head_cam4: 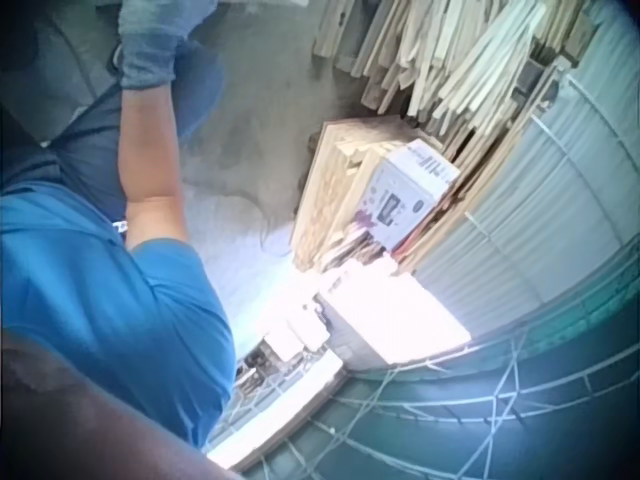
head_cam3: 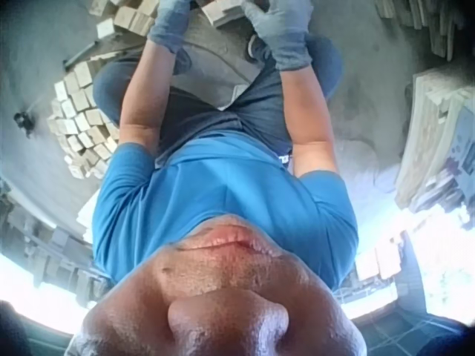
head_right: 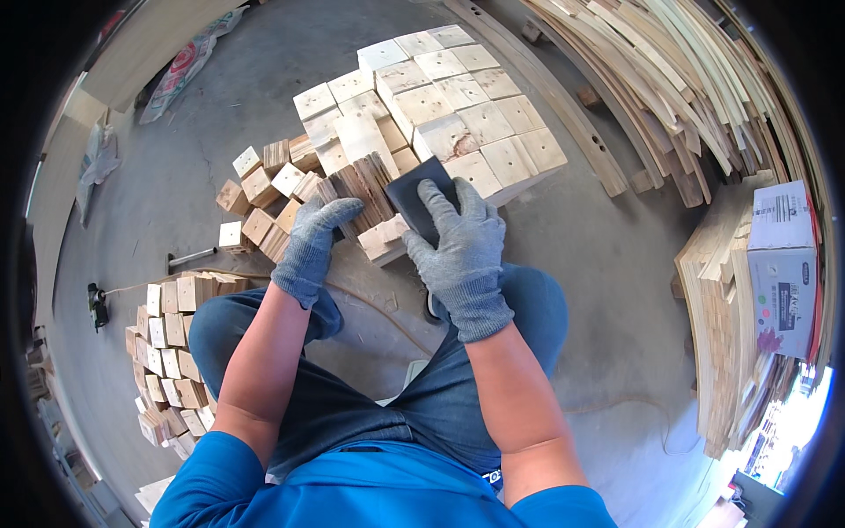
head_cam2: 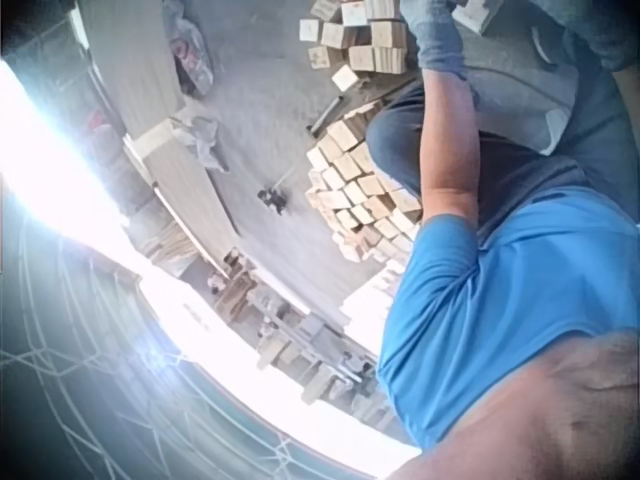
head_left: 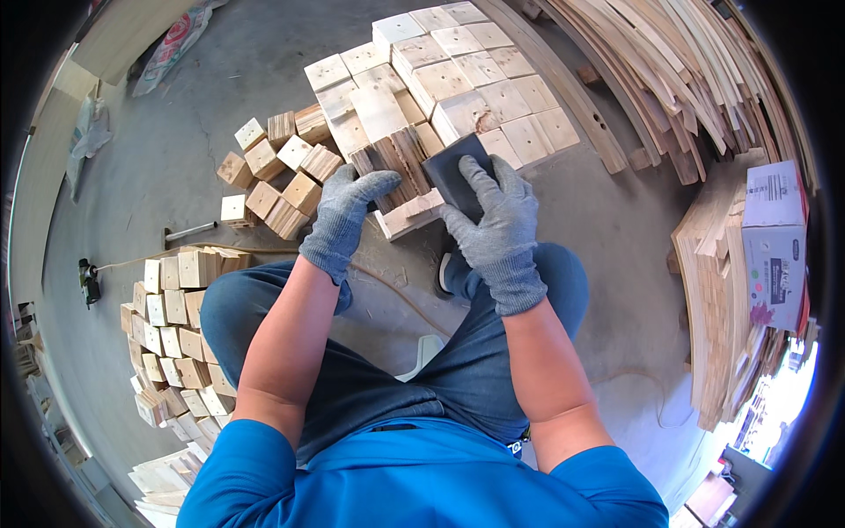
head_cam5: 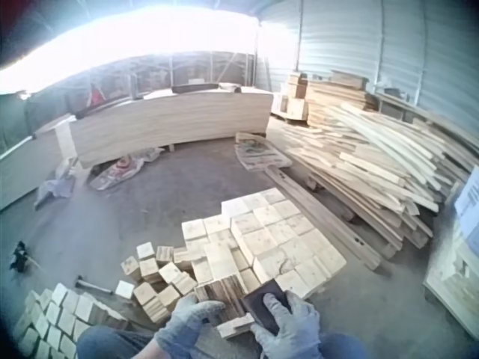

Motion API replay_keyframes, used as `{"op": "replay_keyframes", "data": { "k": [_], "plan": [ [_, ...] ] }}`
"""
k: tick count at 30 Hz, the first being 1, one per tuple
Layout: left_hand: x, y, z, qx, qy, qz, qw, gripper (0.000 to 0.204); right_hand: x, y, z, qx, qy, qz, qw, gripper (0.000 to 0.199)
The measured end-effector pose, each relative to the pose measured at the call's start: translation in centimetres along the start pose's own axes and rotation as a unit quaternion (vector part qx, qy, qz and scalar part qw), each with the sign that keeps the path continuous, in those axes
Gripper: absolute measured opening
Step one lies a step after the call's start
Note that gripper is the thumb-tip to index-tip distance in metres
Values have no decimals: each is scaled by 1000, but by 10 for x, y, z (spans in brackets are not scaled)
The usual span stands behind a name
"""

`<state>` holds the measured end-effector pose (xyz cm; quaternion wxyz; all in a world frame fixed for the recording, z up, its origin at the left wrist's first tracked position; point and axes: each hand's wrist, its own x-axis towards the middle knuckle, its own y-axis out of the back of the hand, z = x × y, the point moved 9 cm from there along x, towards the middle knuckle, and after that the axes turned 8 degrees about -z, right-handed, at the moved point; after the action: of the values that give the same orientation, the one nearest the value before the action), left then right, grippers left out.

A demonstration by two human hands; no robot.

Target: The person sits on a low stool and sands small rectangular wooden blocks using a sanding block. They pick up each block, sand its surfaces, and place it into a growing pile of finished pieces.

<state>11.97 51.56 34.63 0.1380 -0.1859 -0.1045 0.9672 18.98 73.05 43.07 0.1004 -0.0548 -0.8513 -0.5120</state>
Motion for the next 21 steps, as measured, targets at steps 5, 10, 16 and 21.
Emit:
{"op": "replay_keyframes", "data": {
  "k": [5,10,16,21],
  "plan": [
    [2,-4,-1,25,2,1,1000,52,7,11,-1,29,-12,50,998,71],
    [4,-7,-9,70,16,-12,997,56,11,6,-6,17,-11,39,999,71],
    [12,-6,-16,167,-28,-19,985,74,15,11,-4,10,11,67,998,70],
    [5,-20,5,365,-91,-18,926,94,21,15,6,17,-1,65,998,68]
  ]
}}
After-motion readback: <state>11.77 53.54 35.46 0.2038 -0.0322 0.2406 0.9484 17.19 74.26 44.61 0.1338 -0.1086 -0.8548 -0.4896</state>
